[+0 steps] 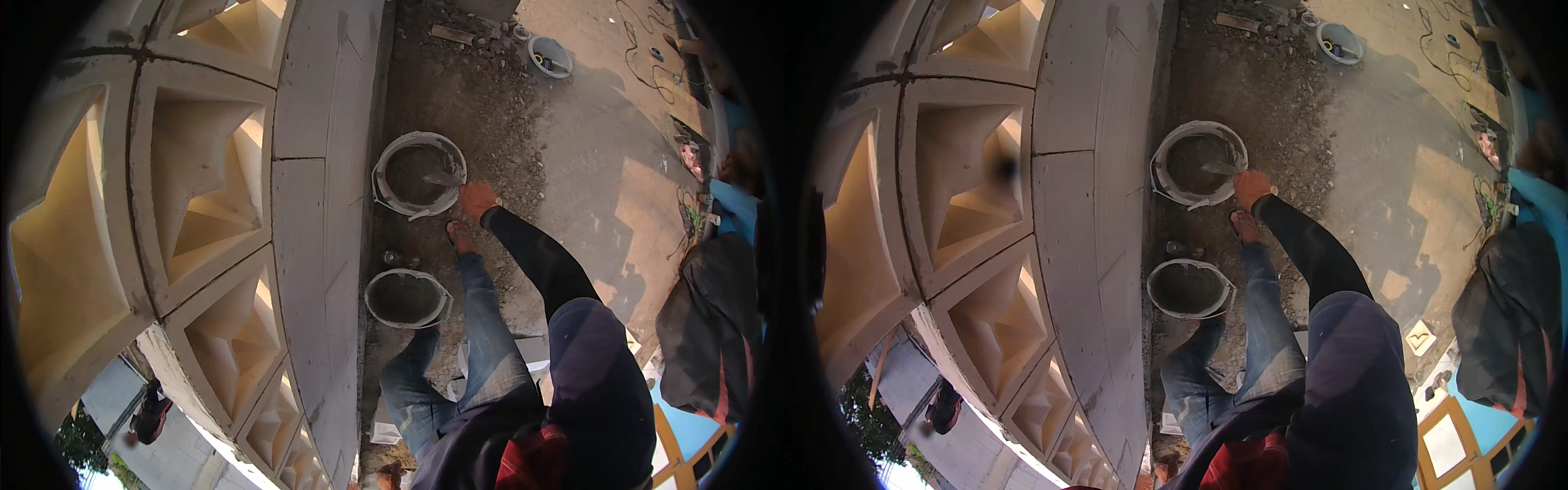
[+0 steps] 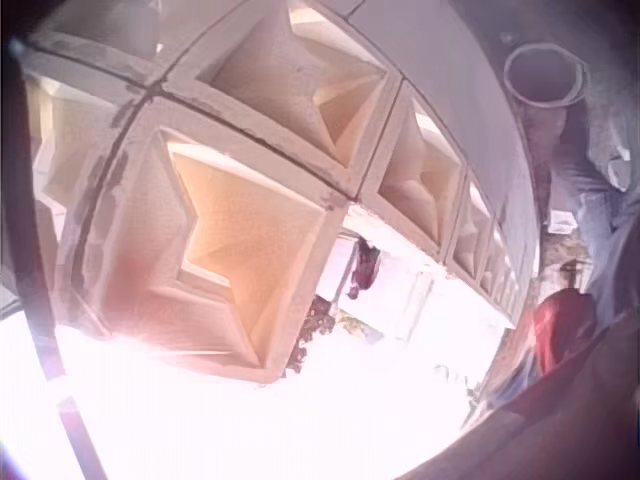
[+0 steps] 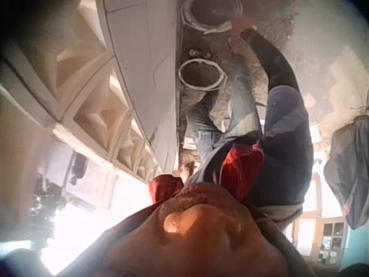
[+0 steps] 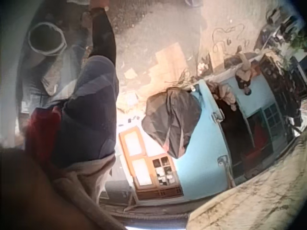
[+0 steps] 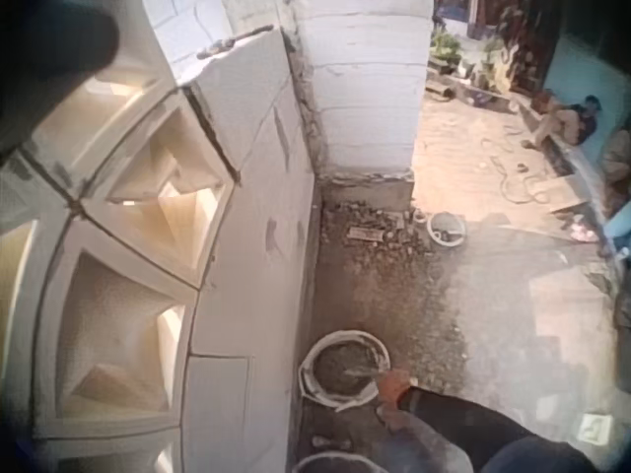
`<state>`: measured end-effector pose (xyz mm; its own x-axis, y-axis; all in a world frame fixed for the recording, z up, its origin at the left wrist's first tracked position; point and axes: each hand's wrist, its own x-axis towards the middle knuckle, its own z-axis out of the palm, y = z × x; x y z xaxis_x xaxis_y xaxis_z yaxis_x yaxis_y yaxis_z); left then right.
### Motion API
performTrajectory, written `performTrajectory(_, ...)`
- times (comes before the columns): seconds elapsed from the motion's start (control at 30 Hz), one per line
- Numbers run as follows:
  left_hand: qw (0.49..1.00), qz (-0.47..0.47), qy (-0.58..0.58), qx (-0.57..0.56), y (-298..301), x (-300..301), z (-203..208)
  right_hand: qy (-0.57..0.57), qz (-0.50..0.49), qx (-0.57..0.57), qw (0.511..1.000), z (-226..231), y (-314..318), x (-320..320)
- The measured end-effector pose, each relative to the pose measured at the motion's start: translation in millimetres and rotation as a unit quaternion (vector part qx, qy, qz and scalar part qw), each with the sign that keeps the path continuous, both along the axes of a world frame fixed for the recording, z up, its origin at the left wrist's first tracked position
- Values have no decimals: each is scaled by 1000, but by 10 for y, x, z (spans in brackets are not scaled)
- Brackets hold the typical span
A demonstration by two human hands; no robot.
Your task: The person constructs a decorative masonry wall by applying mortar to the top of existing blocks using a trowel and then positioning a new decorative block on top of the mortar. The person continues to fill the gaps between the blocks with mortar using the trowel.
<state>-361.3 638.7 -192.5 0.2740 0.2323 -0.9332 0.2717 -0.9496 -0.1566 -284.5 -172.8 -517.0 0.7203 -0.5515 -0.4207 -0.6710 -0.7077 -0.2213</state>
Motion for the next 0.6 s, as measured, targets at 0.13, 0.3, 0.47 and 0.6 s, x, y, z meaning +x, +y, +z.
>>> performTrajectory(0.13,989,112,66,72,-246,-98,133,13,-63,10,998,-1125,-132,372)
performTrajectory(0.3,963,212,96,135,-378,-421,433,27,-80,-25,996,-1683,-22,739)
performTrajectory(0.47,938,283,124,156,-453,-640,634,-13,56,62,996,-2051,433,513)
performTrajectory(0.6,925,314,156,149,-440,-595,709,-15,97,161,982,-2103,160,150)
